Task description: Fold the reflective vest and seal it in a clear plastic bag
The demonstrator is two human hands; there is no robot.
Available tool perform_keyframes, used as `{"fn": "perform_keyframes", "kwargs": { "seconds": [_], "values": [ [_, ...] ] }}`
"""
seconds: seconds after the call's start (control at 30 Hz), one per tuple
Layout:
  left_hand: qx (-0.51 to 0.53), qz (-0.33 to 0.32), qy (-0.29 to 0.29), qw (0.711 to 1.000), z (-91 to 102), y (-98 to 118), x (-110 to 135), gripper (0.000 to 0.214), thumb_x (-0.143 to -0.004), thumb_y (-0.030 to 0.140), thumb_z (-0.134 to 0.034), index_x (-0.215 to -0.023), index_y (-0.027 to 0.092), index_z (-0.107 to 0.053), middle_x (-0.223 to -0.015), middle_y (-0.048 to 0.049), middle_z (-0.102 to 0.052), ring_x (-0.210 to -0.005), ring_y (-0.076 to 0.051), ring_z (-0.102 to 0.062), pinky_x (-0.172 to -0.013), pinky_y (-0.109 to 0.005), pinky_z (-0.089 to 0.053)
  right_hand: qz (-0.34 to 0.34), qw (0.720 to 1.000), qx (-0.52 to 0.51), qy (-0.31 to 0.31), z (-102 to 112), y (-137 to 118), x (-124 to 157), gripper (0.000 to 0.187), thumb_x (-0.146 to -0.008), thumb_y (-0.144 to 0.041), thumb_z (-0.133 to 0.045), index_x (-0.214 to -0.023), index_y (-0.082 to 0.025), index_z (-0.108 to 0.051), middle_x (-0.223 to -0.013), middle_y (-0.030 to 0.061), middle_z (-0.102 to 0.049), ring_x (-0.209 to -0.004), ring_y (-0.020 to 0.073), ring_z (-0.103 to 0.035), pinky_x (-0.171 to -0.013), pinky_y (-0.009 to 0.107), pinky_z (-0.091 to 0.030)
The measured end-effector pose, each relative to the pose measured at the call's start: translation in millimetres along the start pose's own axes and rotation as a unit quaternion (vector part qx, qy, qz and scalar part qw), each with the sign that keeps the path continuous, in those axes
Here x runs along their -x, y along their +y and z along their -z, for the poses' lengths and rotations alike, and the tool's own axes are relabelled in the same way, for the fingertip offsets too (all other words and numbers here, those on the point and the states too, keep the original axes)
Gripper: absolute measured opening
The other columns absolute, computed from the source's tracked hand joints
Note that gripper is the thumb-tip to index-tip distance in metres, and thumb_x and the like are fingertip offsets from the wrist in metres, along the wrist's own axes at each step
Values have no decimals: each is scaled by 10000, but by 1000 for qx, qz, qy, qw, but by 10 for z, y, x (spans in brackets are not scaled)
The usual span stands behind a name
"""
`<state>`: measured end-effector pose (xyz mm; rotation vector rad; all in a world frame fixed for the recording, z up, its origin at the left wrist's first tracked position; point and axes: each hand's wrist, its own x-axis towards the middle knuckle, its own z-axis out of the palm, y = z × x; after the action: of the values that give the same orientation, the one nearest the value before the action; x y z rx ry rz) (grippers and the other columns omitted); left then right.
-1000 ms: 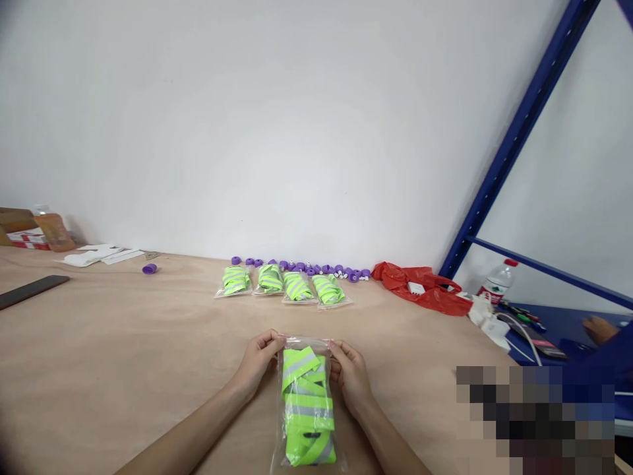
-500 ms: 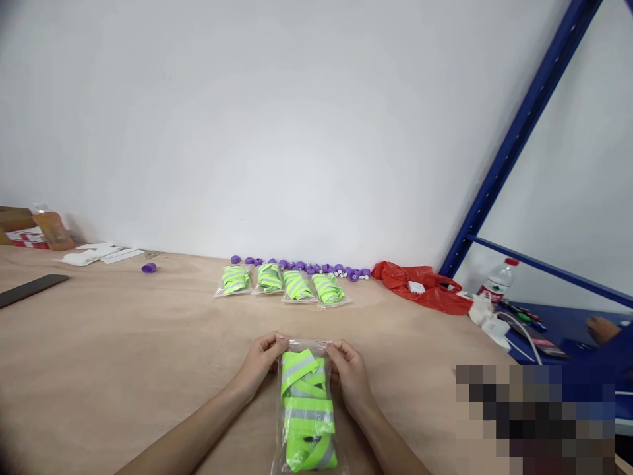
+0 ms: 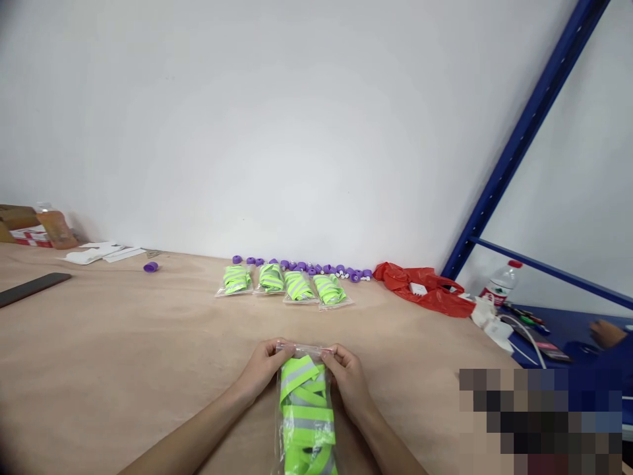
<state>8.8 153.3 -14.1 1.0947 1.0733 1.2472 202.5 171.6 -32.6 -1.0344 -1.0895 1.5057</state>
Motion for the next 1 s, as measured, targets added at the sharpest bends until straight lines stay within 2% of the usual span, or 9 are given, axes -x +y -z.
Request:
{"fn": "perform_keyframes", "kwargs": {
  "seconds": [0.17,0.33,0.57,0.73,1.0],
  "values": [
    [-2,9,1,1000,-8,-19,11,368,-630,492,-791,-666,150,-661,-600,-3,-601,-607,-153,-504,-602,-262,-357,-25,1000,-3,-6,-43,-20,10,414,-635,-553,-835,-688,-185,-651,-627,-6,-640,-568,159,-551,-562,264,-439],
    [-1,14,-11,1000,-21,6,17,339,-620,460,-777,-615,165,-611,-556,23,-544,-564,-129,-445,-583,-254,-334,12,998,63,-19,-53,-40,12,461,-619,-591,-836,-634,-165,-660,-574,-18,-575,-543,117,-451,-518,230,-341],
    [-1,19,-24,1000,-39,42,33,381,-630,513,-783,-637,151,-664,-591,-5,-593,-595,-151,-491,-610,-272,-362,16,998,56,-16,-99,-67,63,446,-626,-593,-829,-659,-178,-668,-582,-14,-607,-531,127,-472,-515,239,-348],
    [9,32,-21,999,-54,17,35,396,-594,514,-819,-624,149,-671,-594,-16,-621,-580,-149,-513,-595,-269,-380,8,997,65,-42,-76,-86,47,438,-641,-591,-821,-668,-168,-709,-611,0,-640,-564,140,-509,-554,253,-376],
    [10,33,-8,999,-93,15,57,362,-583,468,-819,-613,162,-628,-573,-1,-604,-562,-137,-494,-575,-260,-377,-3,996,66,-52,-73,-59,49,442,-628,-573,-842,-659,-157,-695,-581,-19,-608,-543,110,-475,-525,224,-328]
  ]
}}
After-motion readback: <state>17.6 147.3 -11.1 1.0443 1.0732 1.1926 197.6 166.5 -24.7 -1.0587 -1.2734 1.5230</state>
